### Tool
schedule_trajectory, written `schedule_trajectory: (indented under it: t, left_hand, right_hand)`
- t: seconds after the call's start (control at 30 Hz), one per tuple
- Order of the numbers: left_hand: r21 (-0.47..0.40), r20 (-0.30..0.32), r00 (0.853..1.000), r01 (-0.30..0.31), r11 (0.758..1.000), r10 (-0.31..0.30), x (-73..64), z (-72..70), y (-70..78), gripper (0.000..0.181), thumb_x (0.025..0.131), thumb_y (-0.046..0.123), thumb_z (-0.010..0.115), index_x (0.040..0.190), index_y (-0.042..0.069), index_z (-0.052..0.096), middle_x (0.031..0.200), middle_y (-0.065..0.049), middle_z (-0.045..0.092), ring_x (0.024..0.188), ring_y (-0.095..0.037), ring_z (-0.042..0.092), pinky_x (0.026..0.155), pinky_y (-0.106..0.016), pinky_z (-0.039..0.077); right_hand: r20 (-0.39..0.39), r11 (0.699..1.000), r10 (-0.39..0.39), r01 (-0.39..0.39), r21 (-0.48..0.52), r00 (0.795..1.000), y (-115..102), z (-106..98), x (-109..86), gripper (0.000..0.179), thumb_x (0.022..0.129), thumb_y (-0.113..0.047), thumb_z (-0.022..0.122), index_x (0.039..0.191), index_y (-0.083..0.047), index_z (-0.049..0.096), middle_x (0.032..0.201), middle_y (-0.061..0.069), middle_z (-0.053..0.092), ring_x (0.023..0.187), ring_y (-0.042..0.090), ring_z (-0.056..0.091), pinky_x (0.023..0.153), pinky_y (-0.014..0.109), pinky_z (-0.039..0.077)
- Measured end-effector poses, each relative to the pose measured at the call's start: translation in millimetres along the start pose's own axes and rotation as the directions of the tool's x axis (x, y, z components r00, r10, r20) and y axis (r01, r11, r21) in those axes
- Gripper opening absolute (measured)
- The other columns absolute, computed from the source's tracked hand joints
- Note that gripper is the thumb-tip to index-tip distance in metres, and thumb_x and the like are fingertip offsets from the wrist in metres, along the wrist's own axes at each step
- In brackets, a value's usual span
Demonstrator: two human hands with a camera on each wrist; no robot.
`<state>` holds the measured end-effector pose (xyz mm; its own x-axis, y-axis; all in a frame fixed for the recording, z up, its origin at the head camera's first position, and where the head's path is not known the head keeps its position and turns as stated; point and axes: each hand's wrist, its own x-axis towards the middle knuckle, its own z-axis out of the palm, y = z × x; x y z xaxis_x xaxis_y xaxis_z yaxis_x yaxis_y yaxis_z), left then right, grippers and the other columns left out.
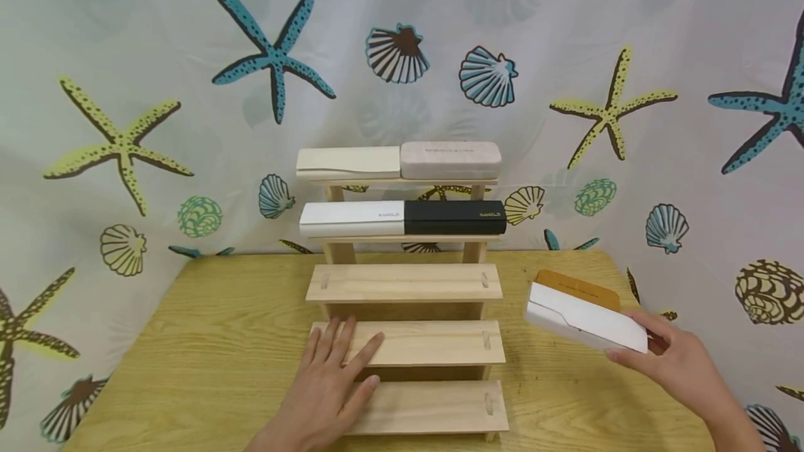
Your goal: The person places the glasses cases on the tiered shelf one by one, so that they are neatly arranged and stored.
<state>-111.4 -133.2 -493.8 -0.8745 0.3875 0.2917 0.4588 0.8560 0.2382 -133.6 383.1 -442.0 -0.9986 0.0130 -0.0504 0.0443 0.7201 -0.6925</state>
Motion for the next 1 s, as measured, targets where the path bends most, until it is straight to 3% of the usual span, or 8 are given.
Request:
schedule_trajectory:
  t: [0.27, 0.43, 0.53, 0.7, 0.83, 1.0]
  left_hand:
    - [-0.004, -0.001, 1.000, 0.002, 1.000, -0.002, -0.3, -0.1, -1.2, 0.056, 0.110, 0.049, 0.045, 0.162, 0.029, 0.045, 0.170, -0.026, 0.029, 0.159, -0.050, 0.023, 0.127, -0.069, 0.018]
    - [-0.004, -0.011, 1.000, 0.003, 1.000, -0.003, -0.6, 0.0, -0.9, 0.055, 0.110, 0.048, 0.047, 0.161, 0.029, 0.046, 0.170, -0.026, 0.031, 0.159, -0.050, 0.024, 0.126, -0.069, 0.018]
    - [-0.001, -0.012, 1.000, 0.004, 1.000, -0.004, -0.8, 0.3, -1.1, 0.055, 0.109, 0.047, 0.049, 0.161, 0.029, 0.046, 0.170, -0.026, 0.031, 0.159, -0.050, 0.025, 0.126, -0.069, 0.018]
    - [-0.002, -0.005, 1.000, 0.004, 1.000, -0.004, -0.7, 0.8, -1.7, 0.055, 0.110, 0.049, 0.046, 0.162, 0.029, 0.045, 0.170, -0.026, 0.030, 0.159, -0.050, 0.024, 0.126, -0.069, 0.018]
    - [-0.003, -0.006, 1.000, 0.001, 1.000, -0.001, -0.2, 0.7, -1.4, 0.055, 0.110, 0.050, 0.043, 0.162, 0.030, 0.045, 0.170, -0.026, 0.031, 0.159, -0.050, 0.024, 0.126, -0.069, 0.019]
    - [-0.008, -0.020, 1.000, -0.005, 1.000, 0.004, 0.3, 1.4, -0.4, 0.056, 0.109, 0.048, 0.048, 0.161, 0.029, 0.046, 0.169, -0.028, 0.032, 0.158, -0.051, 0.025, 0.126, -0.070, 0.019]
  right_hand:
    - [-0.015, 0.994, -0.108, 0.108, 0.009, 0.994, -35.3, 3.5, 3.9, 0.081, 0.093, -0.036, 0.082, 0.156, 0.000, 0.047, 0.150, 0.029, 0.052, 0.098, -0.021, 0.051, 0.073, 0.020, 0.059]
    - [-0.033, 0.971, -0.237, 0.238, 0.033, 0.971, -59.4, 10.6, 10.4, 0.066, 0.093, -0.028, 0.083, 0.150, -0.006, 0.057, 0.146, 0.018, 0.056, 0.100, -0.010, 0.060, 0.074, 0.020, 0.058]
    - [-0.025, 0.958, -0.279, 0.280, 0.060, 0.960, -72.8, 17.3, 16.2, 0.065, 0.093, -0.025, 0.084, 0.149, -0.006, 0.058, 0.146, 0.017, 0.057, 0.100, -0.005, 0.062, 0.075, 0.021, 0.058]
    - [-0.017, 0.936, -0.340, 0.341, 0.089, 0.940, -92.3, 32.3, 27.1, 0.066, 0.091, -0.024, 0.085, 0.149, -0.006, 0.059, 0.148, 0.018, 0.059, 0.106, -0.007, 0.060, 0.083, 0.014, 0.056]
    - [-0.020, 0.906, -0.411, 0.411, 0.099, 0.911, -106.5, 44.8, 35.9, 0.064, 0.090, -0.023, 0.087, 0.146, -0.008, 0.062, 0.145, 0.015, 0.062, 0.111, -0.006, 0.058, 0.090, 0.009, 0.052]
    - [-0.020, 0.886, -0.451, 0.451, 0.110, 0.892, -122.3, 58.3, 46.1, 0.063, 0.088, -0.022, 0.088, 0.144, -0.005, 0.064, 0.144, 0.017, 0.063, 0.113, -0.005, 0.059, 0.093, 0.008, 0.051]
